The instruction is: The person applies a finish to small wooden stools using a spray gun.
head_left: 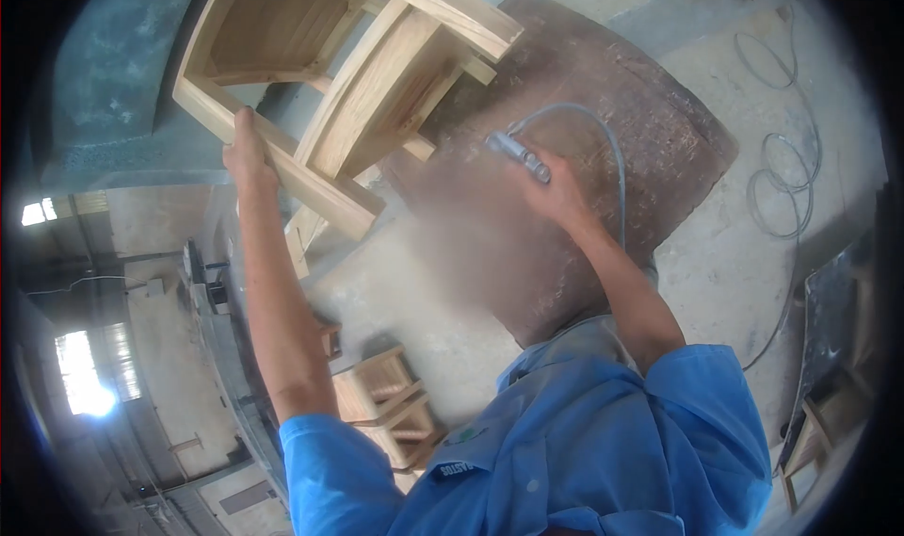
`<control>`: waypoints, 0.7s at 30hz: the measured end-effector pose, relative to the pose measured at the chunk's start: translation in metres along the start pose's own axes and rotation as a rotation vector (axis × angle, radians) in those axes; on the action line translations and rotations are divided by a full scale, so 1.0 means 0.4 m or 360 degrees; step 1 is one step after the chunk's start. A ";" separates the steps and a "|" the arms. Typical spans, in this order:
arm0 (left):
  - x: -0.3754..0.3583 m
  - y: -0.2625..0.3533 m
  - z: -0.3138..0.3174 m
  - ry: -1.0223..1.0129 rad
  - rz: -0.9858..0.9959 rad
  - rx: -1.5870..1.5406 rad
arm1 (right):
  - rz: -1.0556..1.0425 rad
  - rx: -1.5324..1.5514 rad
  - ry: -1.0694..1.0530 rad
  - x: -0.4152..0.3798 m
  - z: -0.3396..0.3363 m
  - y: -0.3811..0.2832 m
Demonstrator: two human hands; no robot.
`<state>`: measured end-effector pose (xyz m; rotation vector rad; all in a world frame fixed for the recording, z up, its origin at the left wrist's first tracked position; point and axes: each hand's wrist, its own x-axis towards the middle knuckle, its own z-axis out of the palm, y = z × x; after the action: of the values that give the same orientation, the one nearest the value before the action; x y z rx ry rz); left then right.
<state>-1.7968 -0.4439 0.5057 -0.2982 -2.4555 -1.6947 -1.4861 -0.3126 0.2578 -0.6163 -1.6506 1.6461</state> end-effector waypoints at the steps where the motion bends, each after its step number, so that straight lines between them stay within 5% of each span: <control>1: 0.007 -0.001 -0.005 -0.0006 0.0021 -0.0006 | -0.0050 -0.0049 0.0085 0.016 -0.005 0.008; 13: 0.011 -0.002 -0.025 0.0067 0.0051 -0.0039 | 0.0102 -0.0520 0.0158 0.019 -0.072 0.039; 16: -0.002 0.009 -0.012 0.0078 0.0048 -0.0040 | 0.0212 -0.0320 -0.0120 0.041 -0.047 -0.057; 19: -0.026 0.020 -0.015 0.0105 0.0074 -0.0042 | -0.0089 -0.0099 -0.0203 0.043 0.029 -0.055; 21: -0.049 0.031 -0.031 0.0065 0.0068 -0.0080 | -0.0104 -0.0345 -0.0332 0.043 0.031 -0.049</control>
<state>-1.7748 -0.4527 0.5167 -0.3165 -2.3635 -1.7301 -1.5035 -0.3091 0.2806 -0.5020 -1.9978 1.5389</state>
